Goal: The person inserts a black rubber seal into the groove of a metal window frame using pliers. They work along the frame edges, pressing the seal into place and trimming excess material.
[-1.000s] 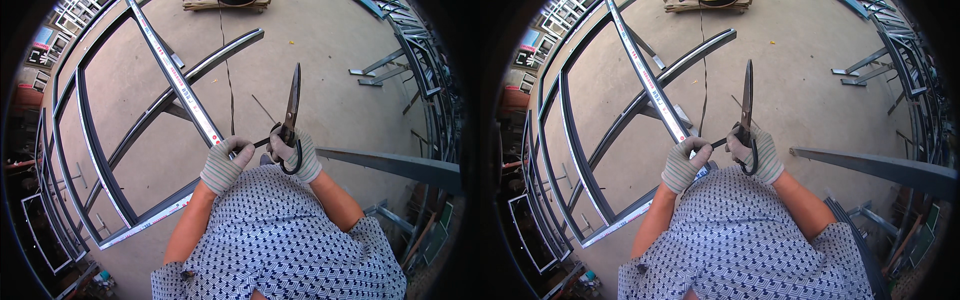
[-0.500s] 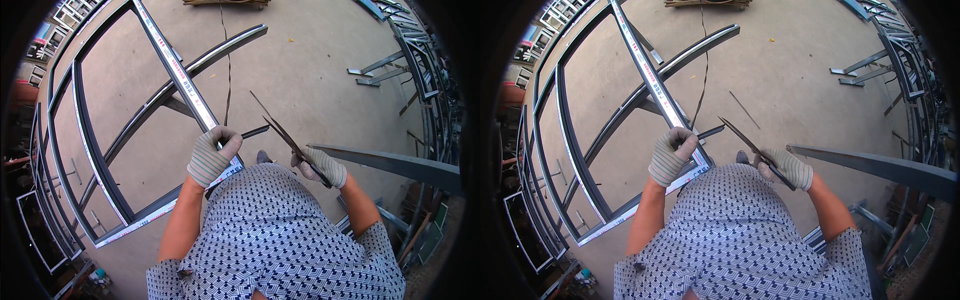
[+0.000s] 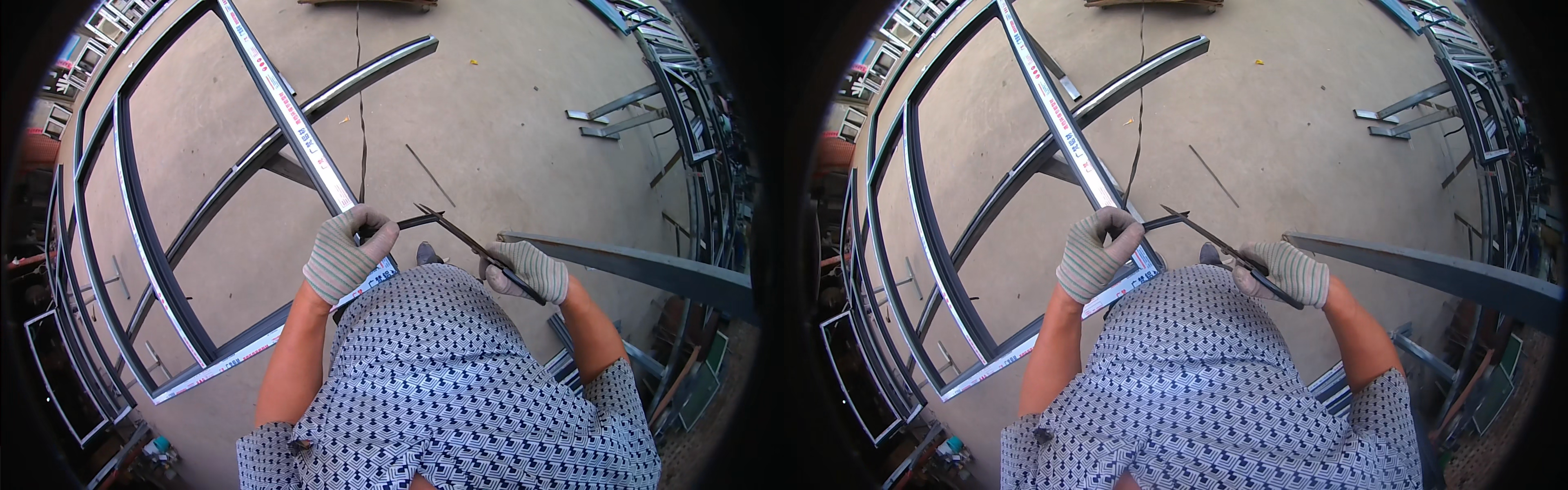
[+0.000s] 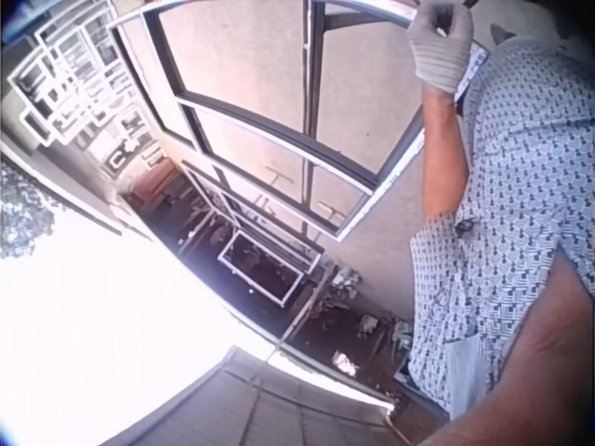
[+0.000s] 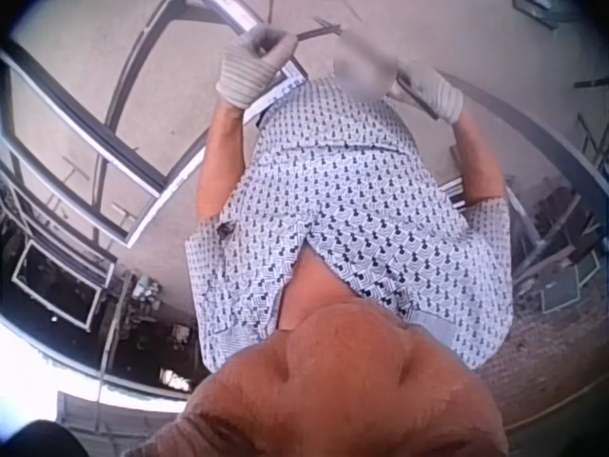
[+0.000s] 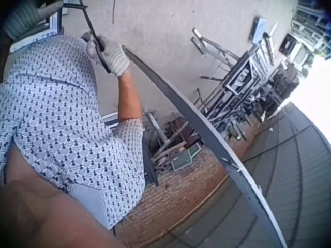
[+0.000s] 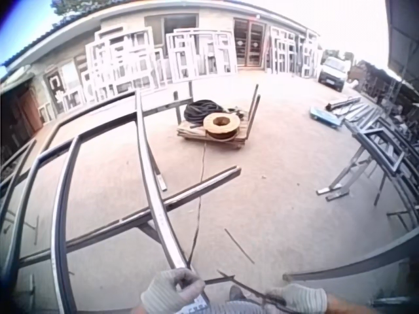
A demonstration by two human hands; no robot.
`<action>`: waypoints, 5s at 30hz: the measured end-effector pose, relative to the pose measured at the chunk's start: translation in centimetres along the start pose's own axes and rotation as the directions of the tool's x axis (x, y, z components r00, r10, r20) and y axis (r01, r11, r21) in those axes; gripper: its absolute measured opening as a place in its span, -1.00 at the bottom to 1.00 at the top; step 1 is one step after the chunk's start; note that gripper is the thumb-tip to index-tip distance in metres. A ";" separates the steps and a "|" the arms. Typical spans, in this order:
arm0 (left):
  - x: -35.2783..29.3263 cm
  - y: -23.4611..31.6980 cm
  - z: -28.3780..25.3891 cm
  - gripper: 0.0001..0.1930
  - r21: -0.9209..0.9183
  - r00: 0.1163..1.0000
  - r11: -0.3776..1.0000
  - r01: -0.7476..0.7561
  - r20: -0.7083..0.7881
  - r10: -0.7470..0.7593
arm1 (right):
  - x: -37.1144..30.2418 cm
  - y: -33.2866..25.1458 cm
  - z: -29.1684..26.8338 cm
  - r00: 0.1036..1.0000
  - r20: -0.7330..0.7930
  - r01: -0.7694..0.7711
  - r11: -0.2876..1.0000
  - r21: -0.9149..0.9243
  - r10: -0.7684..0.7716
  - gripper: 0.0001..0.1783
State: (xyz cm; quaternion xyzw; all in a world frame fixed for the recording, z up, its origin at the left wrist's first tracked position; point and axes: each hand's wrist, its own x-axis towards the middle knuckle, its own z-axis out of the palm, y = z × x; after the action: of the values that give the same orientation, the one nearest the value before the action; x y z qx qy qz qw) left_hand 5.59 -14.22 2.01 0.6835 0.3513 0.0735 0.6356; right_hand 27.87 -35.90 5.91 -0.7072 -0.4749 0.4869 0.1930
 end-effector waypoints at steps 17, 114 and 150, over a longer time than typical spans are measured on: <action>0.3 -0.3 -0.1 -0.79 0.016 0.999 1.000 -0.026 0.033 0.025 | 0.3 1.4 -0.1 0.988 0.048 -0.149 0.986 0.081 0.146 -0.70; -9.9 9.1 -3.9 -0.79 -0.675 0.902 0.613 -0.410 -0.398 0.166 | 11.1 -12.8 -9.1 0.889 -0.456 0.372 0.531 0.762 0.032 -0.84; -25.9 -8.6 -34.3 -0.69 -0.973 0.989 0.228 -0.028 0.006 0.148 | 9.7 -46.8 32.0 0.852 0.300 0.223 0.815 0.535 -0.430 -0.84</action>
State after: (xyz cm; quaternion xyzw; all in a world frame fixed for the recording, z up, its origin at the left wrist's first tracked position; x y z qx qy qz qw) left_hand -35.65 -1.53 9.30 0.1645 0.1600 0.2775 0.9329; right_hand -21.93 -11.37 21.03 -0.4246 -0.4850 0.6838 0.3418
